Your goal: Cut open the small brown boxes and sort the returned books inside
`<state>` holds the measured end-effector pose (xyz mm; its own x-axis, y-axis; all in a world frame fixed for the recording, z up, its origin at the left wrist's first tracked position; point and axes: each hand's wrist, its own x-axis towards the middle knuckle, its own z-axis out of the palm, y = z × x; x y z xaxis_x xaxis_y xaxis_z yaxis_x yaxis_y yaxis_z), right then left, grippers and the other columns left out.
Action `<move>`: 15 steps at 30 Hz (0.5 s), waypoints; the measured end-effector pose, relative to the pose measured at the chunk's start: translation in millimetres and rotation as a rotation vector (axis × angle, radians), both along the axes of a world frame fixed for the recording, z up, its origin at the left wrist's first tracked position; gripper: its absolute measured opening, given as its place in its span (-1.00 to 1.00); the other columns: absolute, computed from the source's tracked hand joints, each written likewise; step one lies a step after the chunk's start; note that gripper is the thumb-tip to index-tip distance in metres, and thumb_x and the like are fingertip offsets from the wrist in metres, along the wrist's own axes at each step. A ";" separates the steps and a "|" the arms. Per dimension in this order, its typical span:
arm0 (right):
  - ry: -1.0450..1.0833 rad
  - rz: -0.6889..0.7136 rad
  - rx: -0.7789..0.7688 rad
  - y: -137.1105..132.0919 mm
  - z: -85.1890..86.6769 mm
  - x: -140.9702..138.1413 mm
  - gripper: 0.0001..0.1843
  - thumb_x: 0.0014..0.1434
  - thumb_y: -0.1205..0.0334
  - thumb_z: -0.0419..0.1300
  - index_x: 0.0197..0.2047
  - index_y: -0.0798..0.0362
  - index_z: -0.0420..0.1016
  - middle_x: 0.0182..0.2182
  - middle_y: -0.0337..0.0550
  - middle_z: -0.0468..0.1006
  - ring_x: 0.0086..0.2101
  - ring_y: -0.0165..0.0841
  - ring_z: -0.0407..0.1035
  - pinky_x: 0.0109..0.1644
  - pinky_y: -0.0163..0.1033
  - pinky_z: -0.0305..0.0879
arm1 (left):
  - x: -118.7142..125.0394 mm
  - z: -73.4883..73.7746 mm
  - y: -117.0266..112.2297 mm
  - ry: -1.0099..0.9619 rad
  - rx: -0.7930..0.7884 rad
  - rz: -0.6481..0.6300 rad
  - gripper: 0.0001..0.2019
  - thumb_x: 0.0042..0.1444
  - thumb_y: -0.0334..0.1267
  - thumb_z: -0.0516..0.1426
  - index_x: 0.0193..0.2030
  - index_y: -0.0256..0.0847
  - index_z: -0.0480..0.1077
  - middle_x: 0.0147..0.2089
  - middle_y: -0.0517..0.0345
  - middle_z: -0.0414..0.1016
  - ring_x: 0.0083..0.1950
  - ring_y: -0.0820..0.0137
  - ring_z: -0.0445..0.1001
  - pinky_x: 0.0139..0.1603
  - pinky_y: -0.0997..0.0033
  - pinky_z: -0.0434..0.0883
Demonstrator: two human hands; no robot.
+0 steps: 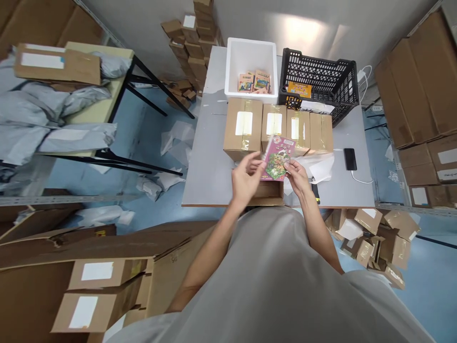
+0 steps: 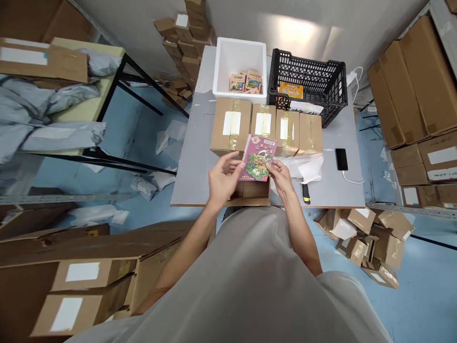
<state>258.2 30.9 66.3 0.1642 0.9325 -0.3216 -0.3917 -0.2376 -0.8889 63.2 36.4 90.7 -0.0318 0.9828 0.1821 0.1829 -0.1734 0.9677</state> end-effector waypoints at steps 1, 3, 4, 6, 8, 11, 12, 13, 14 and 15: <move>-0.050 -0.021 0.005 -1.4 3.0 2.0 -0.40 -0.14 -0.19 0.72 -0.25 -0.07 0.55 -0.39 -0.34 0.60 -0.37 -0.39 0.43 -0.35 -0.33 0.37 | -6.7 -9.8 9.7 -0.073 -0.067 -0.011 -0.50 0.37 0.15 0.39 0.24 -0.16 0.63 -0.08 0.00 0.80 -0.12 0.29 0.76 -0.04 0.30 0.69; -0.167 -0.050 0.046 -5.1 11.4 1.1 -0.38 -0.12 -0.23 0.71 -0.25 -0.06 0.56 -0.38 -0.32 0.60 -0.35 -0.37 0.43 -0.30 -0.30 0.39 | -14.7 -28.5 24.8 -0.167 -0.152 -0.028 -0.41 0.24 0.24 0.45 0.17 -0.19 0.65 -0.05 -0.06 0.81 -0.04 0.21 0.79 0.04 0.23 0.71; -0.226 -0.061 0.079 -7.5 16.6 -1.7 -0.39 -0.09 -0.27 0.69 -0.24 -0.05 0.57 -0.37 -0.29 0.62 -0.33 -0.36 0.45 -0.27 -0.28 0.42 | -15.6 -35.8 29.2 -0.196 -0.175 -0.039 -0.40 0.21 0.26 0.46 0.14 -0.20 0.65 -0.02 -0.10 0.81 0.01 0.18 0.79 0.09 0.18 0.71; -0.343 -0.069 0.150 -14.4 28.4 -11.4 -0.42 0.04 -0.31 0.63 -0.21 -0.03 0.61 -0.34 -0.24 0.65 -0.33 -0.34 0.46 -0.24 -0.25 0.46 | -12.1 -43.6 32.1 -0.227 -0.195 -0.059 -0.39 0.21 0.28 0.44 0.14 -0.19 0.66 0.08 -0.14 0.81 0.10 0.13 0.79 0.19 0.10 0.70; -0.478 -0.039 0.236 -25.1 40.3 -25.1 -0.54 0.24 -0.25 0.54 -0.17 -0.02 0.65 -0.32 -0.22 0.66 -0.36 -0.34 0.45 -0.25 -0.24 0.46 | -4.5 -42.9 29.9 -0.249 -0.205 -0.090 -0.41 0.23 0.28 0.43 0.13 -0.20 0.68 0.15 -0.17 0.79 0.19 0.07 0.77 0.25 0.05 0.69; -0.721 0.059 0.467 -45.8 52.5 -48.1 -0.79 0.48 0.01 0.39 -0.11 -0.05 0.69 -0.24 -0.18 0.67 -0.31 -0.32 0.50 -0.19 -0.20 0.51 | 6.7 -33.9 24.9 -0.385 -0.291 -0.191 -0.45 0.22 0.26 0.42 0.04 -0.22 0.69 0.09 -0.16 0.81 0.21 -0.01 0.76 0.25 0.00 0.70; -0.805 0.092 0.557 -52.3 54.2 -54.9 -0.85 0.52 0.09 0.35 -0.09 -0.06 0.70 -0.21 -0.15 0.67 -0.25 -0.29 0.54 -0.13 -0.18 0.54 | 9.4 -31.0 23.6 -0.454 -0.339 -0.236 -0.47 0.23 0.25 0.40 0.00 -0.22 0.68 0.04 -0.15 0.81 0.19 -0.02 0.76 0.22 -0.01 0.71; -0.888 0.122 0.633 -57.8 54.8 -60.6 -0.86 0.56 0.16 0.31 -0.08 -0.07 0.70 -0.19 -0.12 0.68 -0.19 -0.26 0.57 -0.07 -0.15 0.57 | 11.5 -28.8 22.5 -0.517 -0.386 -0.276 -0.50 0.25 0.23 0.39 -0.02 -0.21 0.67 -0.02 -0.13 0.81 0.17 -0.03 0.76 0.19 -0.01 0.73; -0.965 0.145 0.688 -62.3 54.4 -65.1 -0.84 0.58 0.20 0.27 -0.07 -0.09 0.70 -0.17 -0.10 0.68 -0.15 -0.23 0.59 -0.02 -0.13 0.59 | 13.0 -27.5 21.6 -0.562 -0.425 -0.302 -0.54 0.27 0.21 0.37 -0.04 -0.19 0.67 -0.06 -0.11 0.81 0.15 -0.03 0.76 0.17 -0.01 0.74; -1.033 0.161 0.720 -65.4 53.3 -68.1 -0.81 0.59 0.23 0.24 -0.05 -0.10 0.71 -0.16 -0.09 0.68 -0.12 -0.22 0.60 0.01 -0.11 0.60 | 14.2 -27.2 20.6 -0.581 -0.446 -0.301 -0.58 0.29 0.17 0.35 -0.07 -0.18 0.65 -0.11 -0.10 0.80 0.13 -0.03 0.76 0.15 -0.01 0.74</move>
<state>190.1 -34.5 119.7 -0.0959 0.8751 0.4743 0.5467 0.4445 -0.7096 77.4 57.0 63.5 0.2781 0.9406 -0.1946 -0.3666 0.2912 0.8836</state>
